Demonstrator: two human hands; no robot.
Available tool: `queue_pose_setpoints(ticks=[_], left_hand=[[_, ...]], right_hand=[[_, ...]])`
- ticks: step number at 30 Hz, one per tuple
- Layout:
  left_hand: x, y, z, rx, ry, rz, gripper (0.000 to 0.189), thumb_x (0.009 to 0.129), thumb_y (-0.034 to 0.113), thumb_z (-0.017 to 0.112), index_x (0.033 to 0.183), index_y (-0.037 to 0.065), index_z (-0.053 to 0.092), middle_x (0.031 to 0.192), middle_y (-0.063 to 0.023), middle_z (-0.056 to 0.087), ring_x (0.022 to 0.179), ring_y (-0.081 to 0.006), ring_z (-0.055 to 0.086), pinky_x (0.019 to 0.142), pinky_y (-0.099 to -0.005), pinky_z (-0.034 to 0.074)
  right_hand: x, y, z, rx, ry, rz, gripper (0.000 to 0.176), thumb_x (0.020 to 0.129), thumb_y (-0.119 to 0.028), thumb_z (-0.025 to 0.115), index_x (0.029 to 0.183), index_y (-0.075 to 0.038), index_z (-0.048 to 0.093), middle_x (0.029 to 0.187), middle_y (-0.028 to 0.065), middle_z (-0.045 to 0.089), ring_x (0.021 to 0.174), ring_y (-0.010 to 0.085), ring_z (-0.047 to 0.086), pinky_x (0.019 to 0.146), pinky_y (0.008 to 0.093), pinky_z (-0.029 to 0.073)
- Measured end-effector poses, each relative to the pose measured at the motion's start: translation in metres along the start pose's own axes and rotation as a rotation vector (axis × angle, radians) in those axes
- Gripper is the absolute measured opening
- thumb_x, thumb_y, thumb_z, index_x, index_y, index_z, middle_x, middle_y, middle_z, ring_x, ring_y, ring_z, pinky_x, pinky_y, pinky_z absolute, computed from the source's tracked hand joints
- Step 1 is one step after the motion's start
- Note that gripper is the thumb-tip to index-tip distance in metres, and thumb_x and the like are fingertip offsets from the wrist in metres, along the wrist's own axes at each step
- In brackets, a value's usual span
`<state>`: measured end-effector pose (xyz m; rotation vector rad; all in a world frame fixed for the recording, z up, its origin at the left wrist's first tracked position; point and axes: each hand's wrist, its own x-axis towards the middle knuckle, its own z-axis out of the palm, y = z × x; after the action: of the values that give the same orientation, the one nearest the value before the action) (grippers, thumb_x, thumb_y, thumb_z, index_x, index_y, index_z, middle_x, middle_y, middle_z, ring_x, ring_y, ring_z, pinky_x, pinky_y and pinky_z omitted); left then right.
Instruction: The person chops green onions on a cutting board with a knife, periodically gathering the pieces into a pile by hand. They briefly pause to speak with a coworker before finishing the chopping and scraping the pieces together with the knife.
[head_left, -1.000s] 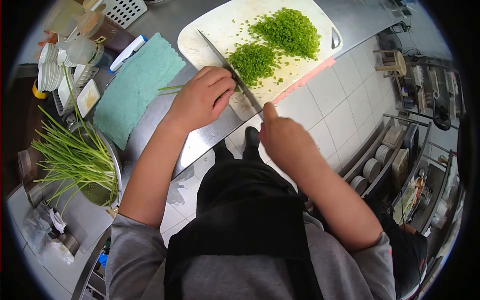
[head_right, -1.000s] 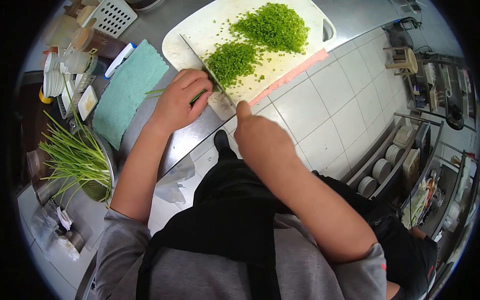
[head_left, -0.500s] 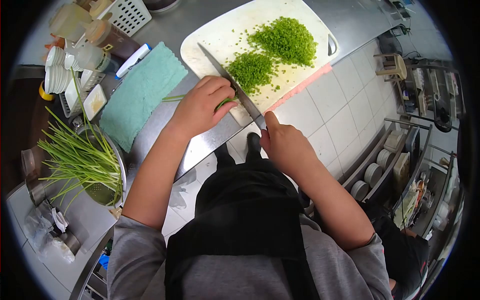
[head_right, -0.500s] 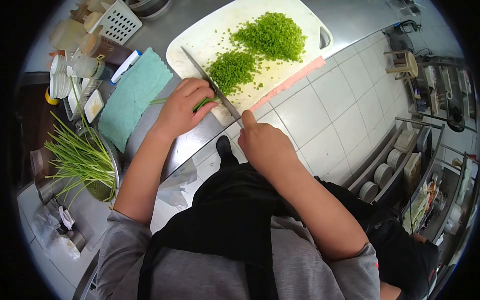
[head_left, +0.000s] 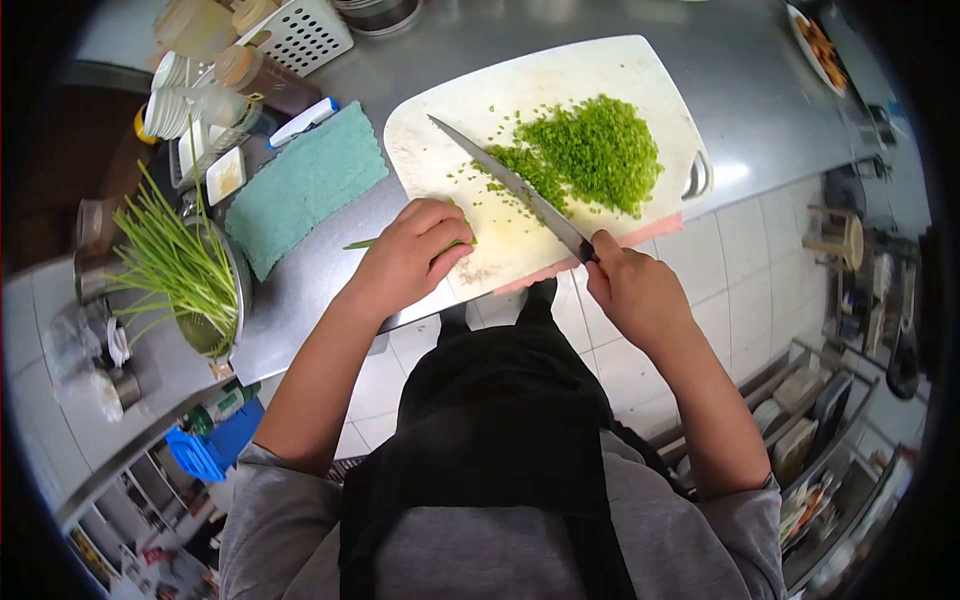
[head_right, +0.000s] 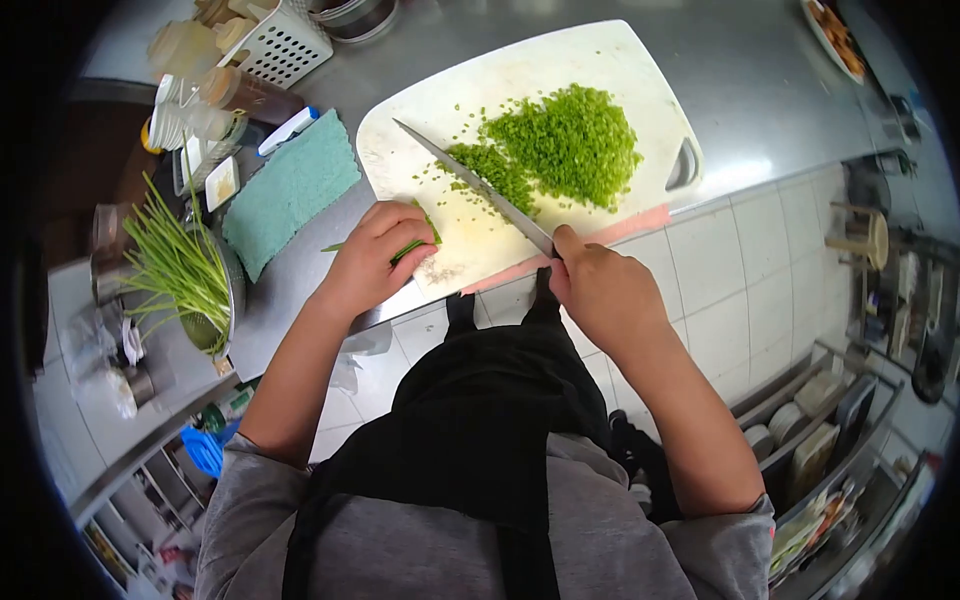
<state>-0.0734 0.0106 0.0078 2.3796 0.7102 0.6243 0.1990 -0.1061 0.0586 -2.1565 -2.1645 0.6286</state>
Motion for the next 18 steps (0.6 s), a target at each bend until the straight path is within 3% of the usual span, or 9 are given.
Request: queue_pose_setpoints(ticks=[9, 11, 18], left_hand=[[0.039, 0.028, 0.033, 0.035, 0.067, -0.13, 0.015, 0.082, 0.006, 0.075, 0.095, 0.008, 0.067, 0.106, -0.0066, 0.062, 0.103, -0.0289, 0.059, 0.088, -0.0396, 0.051], [0.045, 0.032, 0.037, 0.062, 0.086, -0.074, 0.015, 0.083, 0.006, 0.075, 0.095, 0.008, 0.067, 0.106, -0.0065, 0.062, 0.102, -0.0291, 0.06, 0.087, -0.0393, 0.051], [0.003, 0.042, 0.029, 0.102, 0.101, -0.162, 0.016, 0.081, 0.006, 0.076, 0.095, 0.008, 0.067, 0.104, -0.0063, 0.062, 0.099, -0.0286, 0.061, 0.085, -0.0389, 0.052]], right_hand=[[0.041, 0.057, -0.038, -0.01, -0.06, -0.113, 0.018, 0.095, -0.018, 0.058, 0.103, -0.004, 0.05, 0.075, 0.018, 0.067, 0.068, 0.0376, 0.068, 0.061, 0.0495, 0.055], [0.044, 0.057, -0.044, -0.016, -0.097, -0.104, 0.018, 0.096, -0.018, 0.057, 0.102, -0.003, 0.05, 0.075, 0.0184, 0.067, 0.069, 0.0381, 0.068, 0.062, 0.0506, 0.055], [0.03, 0.025, -0.025, 0.136, -0.096, -0.225, 0.02, 0.097, -0.019, 0.055, 0.104, -0.001, 0.051, 0.076, 0.0202, 0.067, 0.072, 0.0388, 0.068, 0.066, 0.0513, 0.055]])
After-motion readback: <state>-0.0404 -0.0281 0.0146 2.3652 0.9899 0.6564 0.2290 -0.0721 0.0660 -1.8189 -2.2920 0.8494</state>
